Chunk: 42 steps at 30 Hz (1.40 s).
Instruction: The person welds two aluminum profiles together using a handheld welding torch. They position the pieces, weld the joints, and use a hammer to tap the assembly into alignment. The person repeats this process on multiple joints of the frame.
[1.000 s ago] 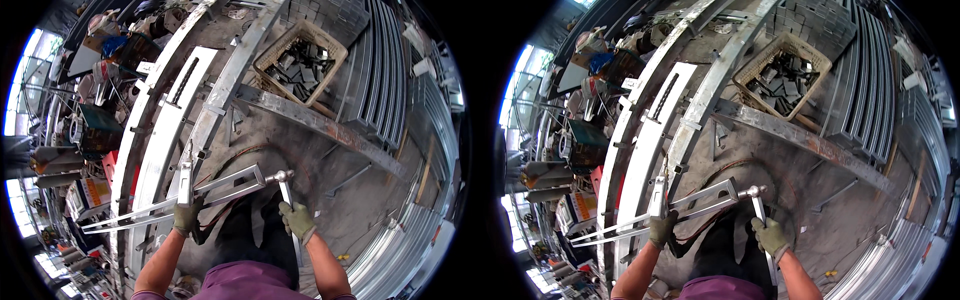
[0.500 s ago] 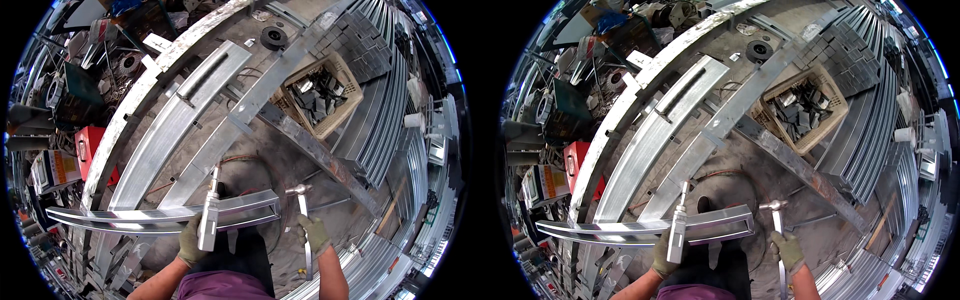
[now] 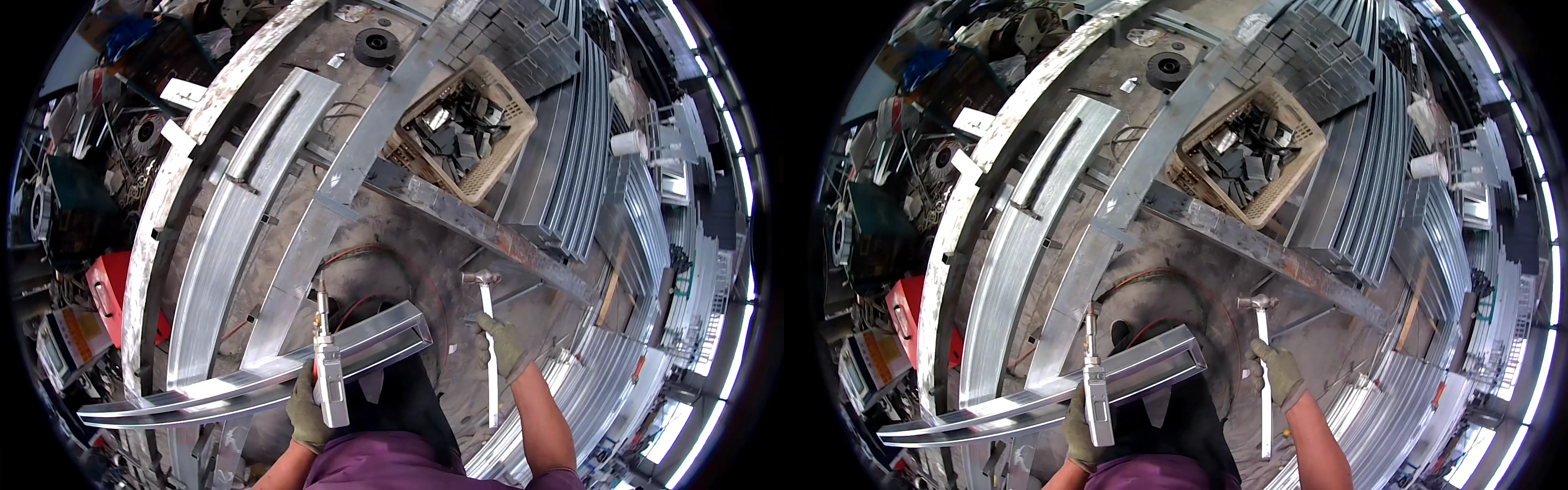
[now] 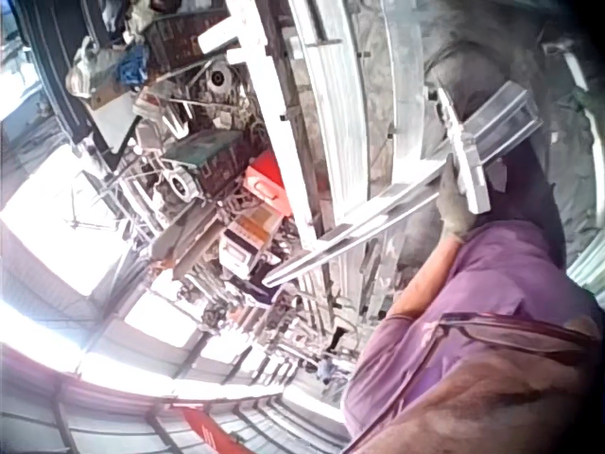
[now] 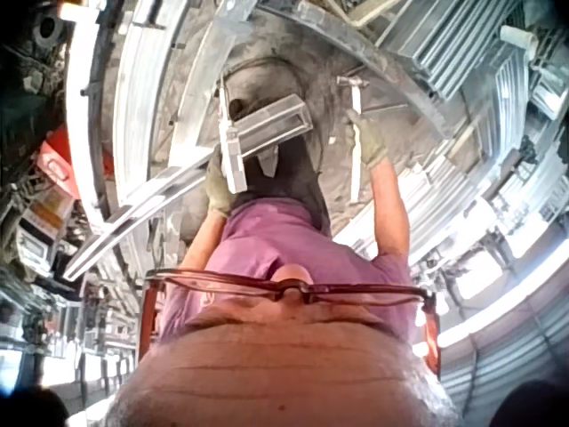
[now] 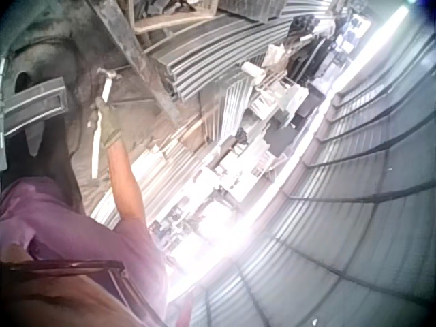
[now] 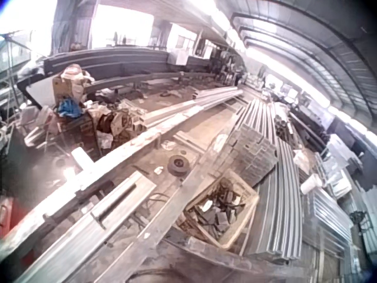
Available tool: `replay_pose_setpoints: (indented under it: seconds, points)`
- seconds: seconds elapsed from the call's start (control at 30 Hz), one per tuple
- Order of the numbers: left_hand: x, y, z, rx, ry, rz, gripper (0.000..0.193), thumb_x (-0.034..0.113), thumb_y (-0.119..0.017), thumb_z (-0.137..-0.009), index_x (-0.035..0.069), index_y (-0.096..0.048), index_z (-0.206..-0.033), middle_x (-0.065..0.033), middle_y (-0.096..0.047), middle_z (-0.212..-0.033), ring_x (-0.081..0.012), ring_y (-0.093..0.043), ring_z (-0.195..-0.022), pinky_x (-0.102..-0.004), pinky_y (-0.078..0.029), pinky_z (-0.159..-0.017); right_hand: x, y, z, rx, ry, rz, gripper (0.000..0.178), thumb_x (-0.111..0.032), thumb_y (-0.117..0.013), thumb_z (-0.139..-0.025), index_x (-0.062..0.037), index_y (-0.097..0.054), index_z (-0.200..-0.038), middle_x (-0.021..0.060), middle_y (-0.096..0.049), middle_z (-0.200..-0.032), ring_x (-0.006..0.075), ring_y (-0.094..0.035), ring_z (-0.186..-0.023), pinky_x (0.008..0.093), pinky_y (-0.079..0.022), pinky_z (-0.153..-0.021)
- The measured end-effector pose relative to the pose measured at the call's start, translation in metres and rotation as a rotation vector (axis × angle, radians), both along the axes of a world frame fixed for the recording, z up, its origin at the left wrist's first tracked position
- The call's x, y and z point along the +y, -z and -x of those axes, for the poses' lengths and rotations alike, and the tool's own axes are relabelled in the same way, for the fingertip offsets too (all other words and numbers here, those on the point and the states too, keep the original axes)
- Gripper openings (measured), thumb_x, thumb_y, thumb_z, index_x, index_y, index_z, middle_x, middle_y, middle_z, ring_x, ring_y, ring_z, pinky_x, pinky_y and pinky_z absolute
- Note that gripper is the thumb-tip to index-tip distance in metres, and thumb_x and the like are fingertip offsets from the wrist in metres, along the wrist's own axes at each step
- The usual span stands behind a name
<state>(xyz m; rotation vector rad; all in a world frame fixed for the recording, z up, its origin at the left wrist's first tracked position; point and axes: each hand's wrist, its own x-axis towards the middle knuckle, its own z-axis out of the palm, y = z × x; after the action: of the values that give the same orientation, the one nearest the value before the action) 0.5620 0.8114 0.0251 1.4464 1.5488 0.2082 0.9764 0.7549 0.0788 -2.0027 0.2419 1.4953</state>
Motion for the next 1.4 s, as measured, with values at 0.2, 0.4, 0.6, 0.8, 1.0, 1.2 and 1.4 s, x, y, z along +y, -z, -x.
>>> replay_pose_setpoints:
  seconds: [0.2,0.4,0.6,0.8,1.0,1.2,1.4]
  points:
    - [-0.006,0.004,0.004,0.175,0.120,-0.060,0.067,0.023,-0.089,-0.091,0.003,-0.061,-0.149,-0.0159,-0.077,-0.117,-0.0324,-0.077,-0.104,-0.0431,-0.062,-0.090,-0.010,0.028,0.016,0.123,-0.110,-0.029,0.043,-0.042,-0.069,-0.113,-0.0005,-0.071,-0.105,0.0018,-0.060,-0.066,0.0144,-0.056,-0.046,0.0316,-0.044,-0.044]
    - [0.004,-0.018,-0.009,0.166,0.028,0.060,0.057,0.005,-0.071,-0.104,-0.001,-0.052,-0.157,-0.0007,-0.060,-0.109,-0.0124,-0.057,-0.097,-0.0331,-0.052,-0.081,-0.008,0.048,0.021,0.308,-0.048,-0.063,0.045,-0.045,-0.063,-0.116,-0.0009,-0.069,-0.109,0.0012,-0.060,-0.066,0.0130,-0.057,-0.046,0.0310,-0.045,-0.040]
    - [0.010,-0.008,-0.003,0.070,-0.240,0.128,0.050,0.012,-0.073,-0.105,0.000,-0.056,-0.150,-0.0015,-0.062,-0.111,-0.0114,-0.061,-0.097,-0.0297,-0.056,-0.084,-0.019,0.072,0.023,0.295,-0.198,-0.102,0.037,-0.040,-0.066,-0.115,-0.0037,-0.068,-0.108,0.0006,-0.058,-0.066,0.0123,-0.054,-0.044,0.0316,-0.045,-0.040]
    - [0.018,-0.029,-0.026,0.039,-0.336,0.207,0.042,0.008,-0.073,-0.103,0.001,-0.061,-0.142,-0.0022,-0.063,-0.107,-0.0129,-0.062,-0.090,-0.0318,-0.057,-0.078,-0.003,0.060,-0.019,0.242,-0.017,-0.117,0.040,-0.043,-0.067,-0.114,-0.0044,-0.066,-0.104,0.0015,-0.057,-0.064,0.0115,-0.052,-0.044,0.0316,-0.044,-0.039]
    - [0.028,-0.034,-0.034,0.078,-0.270,0.203,0.046,0.013,-0.075,-0.103,0.002,-0.060,-0.145,0.0010,-0.062,-0.105,-0.0102,-0.061,-0.088,-0.0290,-0.052,-0.075,-0.014,0.073,0.017,0.303,-0.220,0.029,0.038,-0.041,-0.069,-0.112,-0.0050,-0.064,-0.101,0.0024,-0.056,-0.063,0.0135,-0.052,-0.042,0.0333,-0.044,-0.039]
    - [0.024,-0.025,-0.022,0.066,-0.318,0.206,0.043,0.005,-0.076,-0.100,0.001,-0.061,-0.140,-0.0038,-0.067,-0.103,-0.0151,-0.070,-0.086,-0.0316,-0.061,-0.074,-0.021,0.070,0.016,0.320,-0.108,-0.037,0.040,-0.039,-0.067,-0.114,-0.0013,-0.067,-0.103,0.0025,-0.057,-0.064,0.0131,-0.052,-0.044,0.0317,-0.044,-0.041]
    - [0.019,-0.019,-0.017,0.024,-0.258,0.205,0.041,0.003,-0.079,-0.099,0.001,-0.063,-0.136,-0.0018,-0.066,-0.103,-0.0140,-0.067,-0.087,-0.0331,-0.057,-0.077,-0.003,0.040,0.003,0.217,-0.126,-0.064,0.036,-0.034,-0.069,-0.110,0.0007,-0.066,-0.101,0.0015,-0.055,-0.063,0.0127,-0.052,-0.045,0.0331,-0.046,-0.042]
